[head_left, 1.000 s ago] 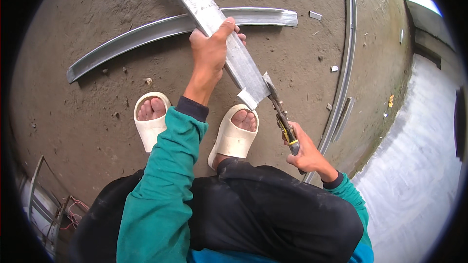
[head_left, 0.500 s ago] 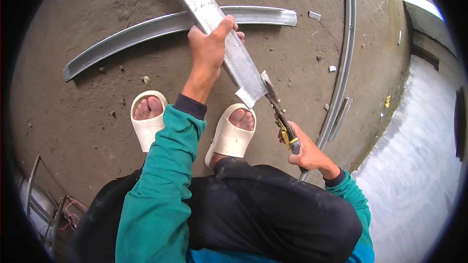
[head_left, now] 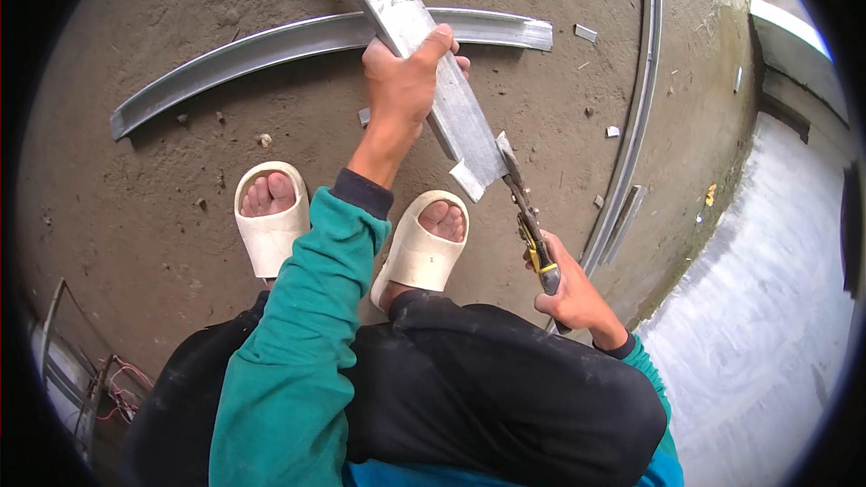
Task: The person trims and cuts metal studs using snips. They hold a stud with one hand while using the tool to cut through the metal flanges, then pick up and begin cutting a longer metal stud.
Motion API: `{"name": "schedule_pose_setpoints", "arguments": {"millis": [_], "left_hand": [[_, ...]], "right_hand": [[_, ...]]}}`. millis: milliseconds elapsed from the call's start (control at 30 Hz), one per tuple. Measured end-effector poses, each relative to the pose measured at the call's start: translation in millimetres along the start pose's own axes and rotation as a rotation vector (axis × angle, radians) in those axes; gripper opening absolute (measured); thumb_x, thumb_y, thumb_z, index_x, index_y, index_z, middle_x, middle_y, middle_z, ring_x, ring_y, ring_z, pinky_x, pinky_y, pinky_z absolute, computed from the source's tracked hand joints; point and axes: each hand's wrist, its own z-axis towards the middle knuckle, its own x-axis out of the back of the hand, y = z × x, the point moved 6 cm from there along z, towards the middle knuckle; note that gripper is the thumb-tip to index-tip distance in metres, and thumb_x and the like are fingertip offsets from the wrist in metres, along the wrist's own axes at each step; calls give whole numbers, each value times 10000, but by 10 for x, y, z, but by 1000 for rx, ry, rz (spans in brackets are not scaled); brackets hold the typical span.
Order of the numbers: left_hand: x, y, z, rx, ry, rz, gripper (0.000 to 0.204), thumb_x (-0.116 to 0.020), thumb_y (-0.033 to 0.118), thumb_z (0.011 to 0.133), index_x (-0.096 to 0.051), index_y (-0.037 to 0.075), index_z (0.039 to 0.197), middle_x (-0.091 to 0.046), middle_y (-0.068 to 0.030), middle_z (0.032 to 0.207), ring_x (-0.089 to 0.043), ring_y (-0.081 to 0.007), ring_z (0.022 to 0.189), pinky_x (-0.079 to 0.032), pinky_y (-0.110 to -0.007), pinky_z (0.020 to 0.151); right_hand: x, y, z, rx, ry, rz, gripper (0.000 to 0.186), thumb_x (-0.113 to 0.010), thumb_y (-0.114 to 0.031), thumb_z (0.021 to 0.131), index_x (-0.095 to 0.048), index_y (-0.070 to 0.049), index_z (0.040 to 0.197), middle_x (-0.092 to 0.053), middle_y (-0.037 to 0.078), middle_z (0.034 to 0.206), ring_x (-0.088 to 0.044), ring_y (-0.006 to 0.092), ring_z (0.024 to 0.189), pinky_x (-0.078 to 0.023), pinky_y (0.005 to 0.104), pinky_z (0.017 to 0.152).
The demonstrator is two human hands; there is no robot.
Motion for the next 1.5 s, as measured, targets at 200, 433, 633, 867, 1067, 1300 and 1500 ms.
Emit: {"name": "schedule_pose_setpoints", "arguments": {"millis": [200,433,633,867,1067,1300,1500], "left_hand": [[-1,-33,19,-16,16,5,249,-691,179,872,-604,-46,934,-643,-105,795,-679,-206,688,-586,-339,603],[49,47,50,-16,17,43,264,-696,198,869,-607,-43,933,-644,-103,799,-682,-207,696,-589,-341,614],[14,50,58,-11,-1,39,267,-701,210,867,-608,-31,937,-644,-94,814,-683,-202,708,-592,-343,634],[37,54,51,-1,3,41,270,-699,206,866,-607,-34,946,-645,-97,815,-683,-202,709,-592,-344,634],[43,63,40,6,10,46,269,-695,204,868,-607,-37,949,-647,-104,816,-683,-203,710,-593,-345,636],[37,53,45,-7,11,43,270,-691,206,875,-609,-41,950,-647,-106,821,-684,-204,717,-593,-345,641],[20,60,54,-1,7,30,272,-696,213,874,-613,-37,941,-648,-103,824,-686,-205,721,-592,-342,638]], "right_hand": [[16,26,-57,-9,-3,-22,851,-610,-64,654,-276,-30,1436,-521,219,1240,-506,360,1165,-384,392,1014],[-15,97,-143,-41,38,-59,857,-616,-75,643,-289,-29,1434,-531,208,1226,-549,344,1095,-416,387,968],[18,84,-61,-8,63,-49,778,-617,-71,633,-369,-20,1369,-593,183,1076,-586,334,1003,-447,392,915],[35,45,35,-19,97,-47,711,-604,-67,625,-425,-6,1311,-618,166,989,-600,333,953,-461,396,889],[-6,66,46,25,116,-72,725,-605,-65,631,-401,-20,1325,-611,169,1015,-593,340,952,-460,402,883],[-24,111,74,41,130,-75,714,-608,-67,630,-401,-33,1312,-602,166,1017,-584,348,949,-457,413,883],[-24,181,164,42,126,-64,647,-606,-55,627,-441,-30,1253,-591,148,953,-585,318,889,-466,398,831]]}}
